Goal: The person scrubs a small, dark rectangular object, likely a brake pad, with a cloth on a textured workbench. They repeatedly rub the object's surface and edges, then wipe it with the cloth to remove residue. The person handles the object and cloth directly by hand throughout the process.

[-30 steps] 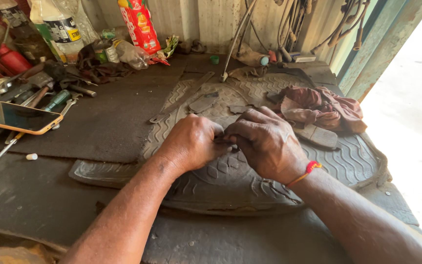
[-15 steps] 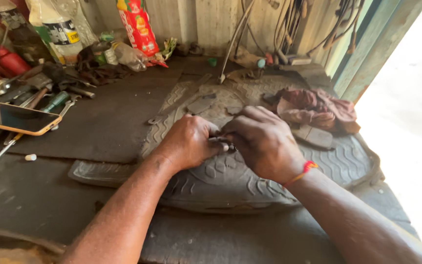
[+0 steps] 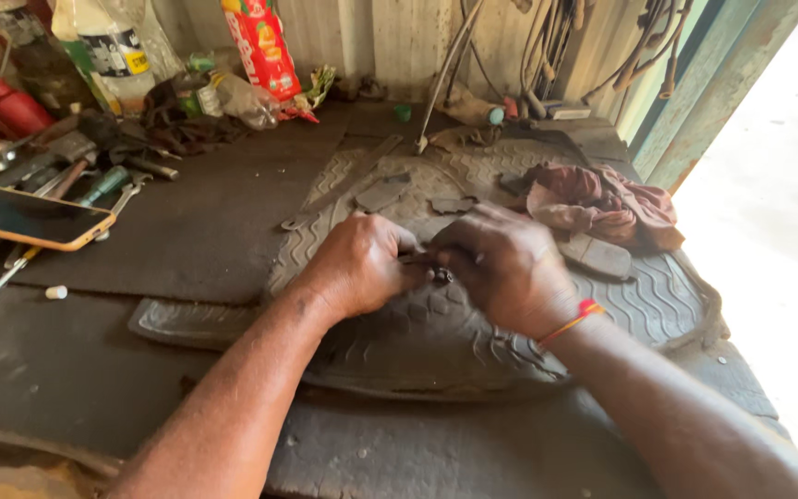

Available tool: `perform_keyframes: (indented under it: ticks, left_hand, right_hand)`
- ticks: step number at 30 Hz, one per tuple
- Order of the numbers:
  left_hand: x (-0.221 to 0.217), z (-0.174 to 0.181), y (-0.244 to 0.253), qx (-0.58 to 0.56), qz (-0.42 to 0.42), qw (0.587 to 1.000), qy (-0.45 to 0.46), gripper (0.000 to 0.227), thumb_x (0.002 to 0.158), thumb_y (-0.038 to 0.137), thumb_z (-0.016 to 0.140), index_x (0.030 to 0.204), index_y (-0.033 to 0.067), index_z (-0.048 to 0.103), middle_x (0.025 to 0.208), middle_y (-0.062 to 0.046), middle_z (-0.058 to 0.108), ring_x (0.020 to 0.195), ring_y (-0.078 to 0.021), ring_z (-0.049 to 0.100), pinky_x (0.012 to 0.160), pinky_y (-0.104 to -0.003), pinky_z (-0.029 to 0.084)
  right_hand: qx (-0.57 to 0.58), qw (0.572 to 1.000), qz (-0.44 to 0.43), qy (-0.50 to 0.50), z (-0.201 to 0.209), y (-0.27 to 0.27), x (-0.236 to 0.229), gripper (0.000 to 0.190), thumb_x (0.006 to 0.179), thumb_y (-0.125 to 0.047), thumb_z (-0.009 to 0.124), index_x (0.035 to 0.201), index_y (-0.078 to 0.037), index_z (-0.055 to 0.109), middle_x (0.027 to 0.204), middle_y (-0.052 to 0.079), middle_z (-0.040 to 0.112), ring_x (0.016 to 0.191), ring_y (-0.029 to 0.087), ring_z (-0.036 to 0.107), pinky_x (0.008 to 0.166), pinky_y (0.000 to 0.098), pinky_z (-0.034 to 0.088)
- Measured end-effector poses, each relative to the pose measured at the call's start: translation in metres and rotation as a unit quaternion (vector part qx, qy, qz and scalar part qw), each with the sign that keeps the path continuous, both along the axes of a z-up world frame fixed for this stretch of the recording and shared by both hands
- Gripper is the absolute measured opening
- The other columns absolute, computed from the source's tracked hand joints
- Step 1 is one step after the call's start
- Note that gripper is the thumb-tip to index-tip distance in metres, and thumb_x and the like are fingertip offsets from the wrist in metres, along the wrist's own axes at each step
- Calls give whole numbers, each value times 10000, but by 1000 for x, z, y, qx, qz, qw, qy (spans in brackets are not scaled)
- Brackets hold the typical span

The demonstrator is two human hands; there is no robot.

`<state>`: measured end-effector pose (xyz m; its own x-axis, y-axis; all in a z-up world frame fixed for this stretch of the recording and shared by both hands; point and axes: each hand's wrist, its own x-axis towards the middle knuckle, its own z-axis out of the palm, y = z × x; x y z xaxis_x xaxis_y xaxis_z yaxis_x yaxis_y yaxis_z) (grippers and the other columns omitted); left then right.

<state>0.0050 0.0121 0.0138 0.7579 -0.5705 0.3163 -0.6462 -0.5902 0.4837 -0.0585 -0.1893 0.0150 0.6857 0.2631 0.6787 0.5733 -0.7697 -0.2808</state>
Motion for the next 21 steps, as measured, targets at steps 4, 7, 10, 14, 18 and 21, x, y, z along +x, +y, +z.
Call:
perform_keyframes:
  ticks: [4, 7, 10, 14, 18, 21]
  left_hand:
    - [2, 0, 0, -26, -15, 999, -29, 241, 734, 341, 820, 870, 144, 802, 809, -137, 743, 768, -320, 733, 679, -426, 564]
    - [-6, -4, -2, -52, -21, 998, -21, 226, 716, 314, 797, 888, 168, 802, 798, -134, 743, 752, -318, 737, 686, -429, 568]
    - [-5, -1, -3, -32, -15, 998, -53, 181, 759, 314, 766, 849, 159, 789, 788, -154, 729, 765, -349, 719, 690, -458, 557]
    - [-9, 3, -6, -20, -1, 998, -59, 208, 756, 319, 764, 760, 111, 752, 772, -174, 716, 768, -379, 701, 688, -478, 550]
    - [-10, 1, -5, -2, 7, 999, -47, 191, 771, 313, 752, 769, 122, 748, 790, -173, 716, 781, -381, 706, 686, -486, 552]
    - [-12, 0, -7, -35, -9, 997, -61, 158, 774, 304, 749, 780, 147, 759, 776, -154, 724, 767, -387, 701, 696, -485, 555]
  right_hand:
    - [-55, 998, -18, 3, -8, -11, -3, 110, 842, -164, 709, 913, -81, 721, 890, 145, 683, 856, 382, 671, 738, 476, 527]
    - [-13, 996, -74, 55, -6, -24, 0, 168, 851, -197, 707, 921, -45, 717, 858, 170, 698, 836, 383, 681, 728, 471, 528]
    - [76, 983, -125, 107, -1, -23, 3, 218, 851, -227, 693, 959, -40, 711, 857, 154, 741, 809, 324, 729, 731, 432, 551]
    - [86, 978, -108, 154, 1, 3, 5, 240, 865, -275, 709, 946, -49, 724, 823, 154, 757, 777, 295, 741, 721, 417, 553]
    - [113, 966, -124, 195, -1, 10, -3, 253, 856, -288, 687, 885, -36, 690, 718, 124, 755, 693, 274, 765, 681, 407, 573]
    - [80, 979, -123, 141, -4, 9, -6, 236, 841, -269, 712, 849, -33, 702, 688, 120, 735, 675, 283, 735, 655, 414, 554]
